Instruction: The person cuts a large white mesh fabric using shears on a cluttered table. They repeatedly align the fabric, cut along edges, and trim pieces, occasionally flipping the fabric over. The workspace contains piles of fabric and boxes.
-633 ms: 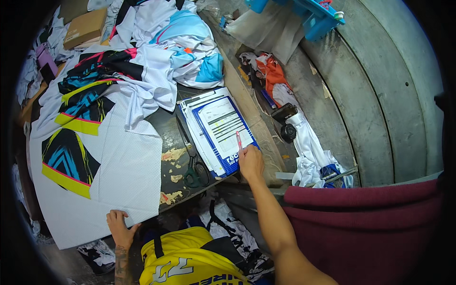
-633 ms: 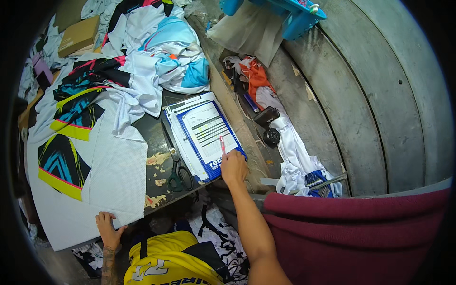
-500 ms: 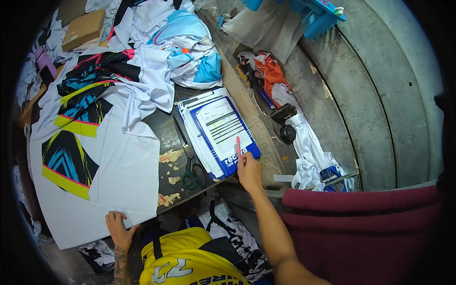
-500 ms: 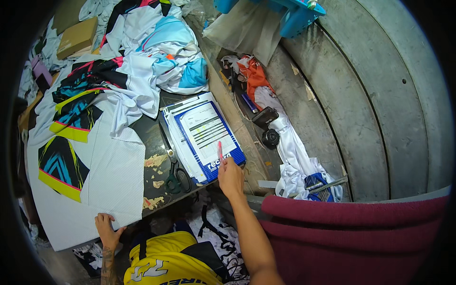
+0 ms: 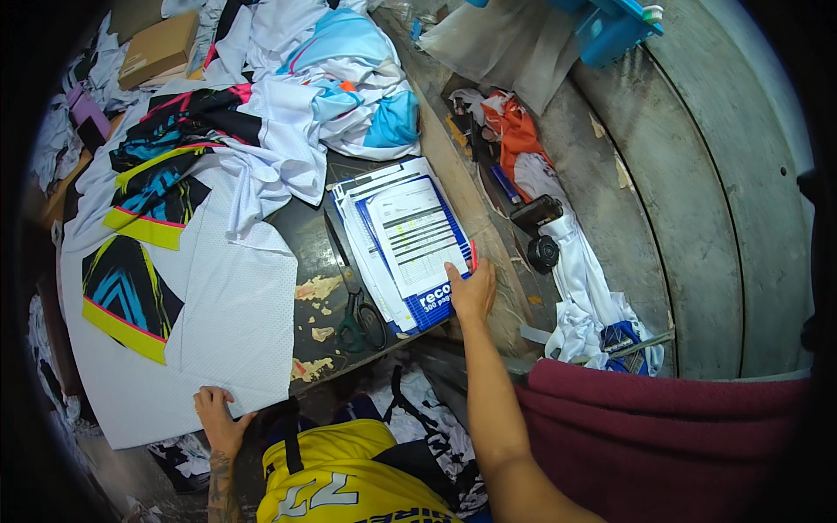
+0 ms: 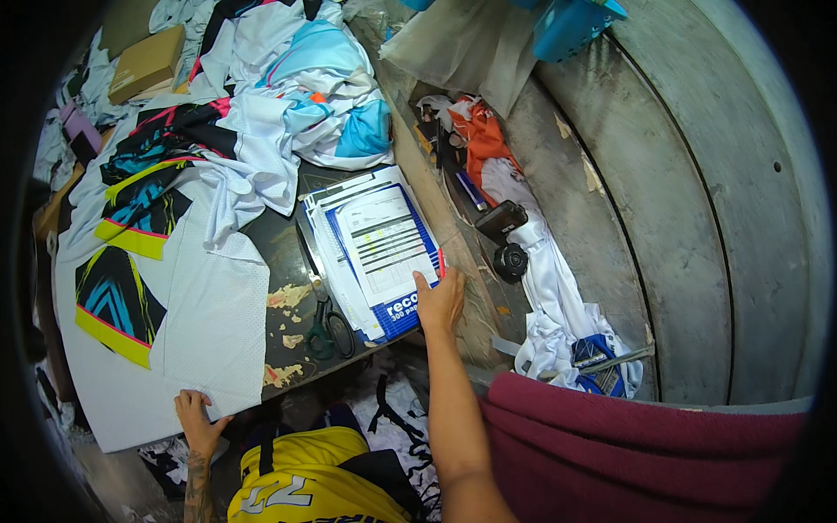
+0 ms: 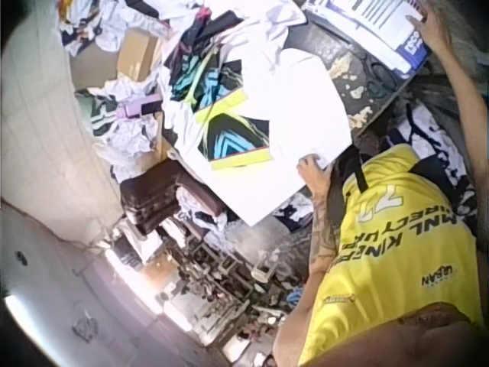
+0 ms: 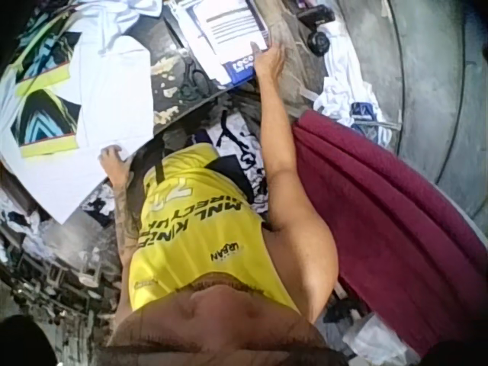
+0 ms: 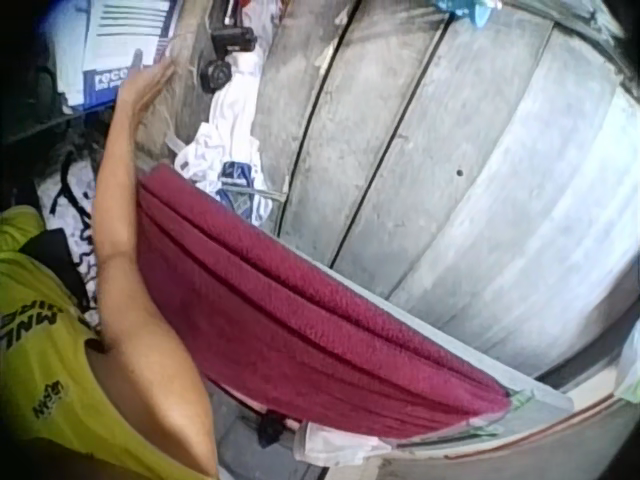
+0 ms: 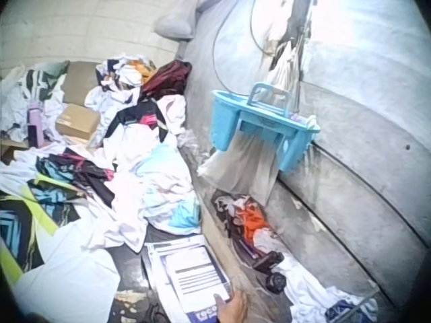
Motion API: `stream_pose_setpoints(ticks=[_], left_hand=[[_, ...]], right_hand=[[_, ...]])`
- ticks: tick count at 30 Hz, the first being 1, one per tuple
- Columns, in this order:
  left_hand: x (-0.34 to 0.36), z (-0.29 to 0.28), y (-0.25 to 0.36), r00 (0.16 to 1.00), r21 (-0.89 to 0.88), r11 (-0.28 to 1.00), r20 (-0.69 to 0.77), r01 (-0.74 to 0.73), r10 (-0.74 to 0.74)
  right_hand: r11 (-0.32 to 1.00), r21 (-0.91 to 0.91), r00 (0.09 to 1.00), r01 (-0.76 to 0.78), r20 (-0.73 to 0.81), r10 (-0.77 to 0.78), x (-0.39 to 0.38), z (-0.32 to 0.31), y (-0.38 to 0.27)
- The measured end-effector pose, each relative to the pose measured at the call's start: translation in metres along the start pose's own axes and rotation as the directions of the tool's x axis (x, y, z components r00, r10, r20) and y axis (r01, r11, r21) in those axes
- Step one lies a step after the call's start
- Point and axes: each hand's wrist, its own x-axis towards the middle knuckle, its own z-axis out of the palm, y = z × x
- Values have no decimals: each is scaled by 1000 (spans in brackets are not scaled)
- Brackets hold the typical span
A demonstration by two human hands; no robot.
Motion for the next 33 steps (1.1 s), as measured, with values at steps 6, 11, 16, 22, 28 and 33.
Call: stream_pose_setpoints(ticks=[6,11,16,22,28,33], left_hand=[[1,-1,3,999,-9,999,22,31,-31],[1,-3,7,998,-2,999,24,52,-52],[-2,0,6,997,-12,997,20,81,-80],[-2,3,4,999,-17,999,-25,32,-33],[0,2,4,999,-18,999,-9,32,-32],[-1,4,2,1000,-19,999,-6,28,-28]], right_hand=[[886,439,989,149,-68,-133,0,-43,-42],[769,204,794,605,-81,-603,-43,-80,-51],[842,122,839,526,89,-537,-64,-43,-24],[859,123,854,496,109,-509,-76,-25,2],[882,165,890,441,45,-454,-78,-25,-2],[897,186,906,401,66,-418,-78,-25,-7]])
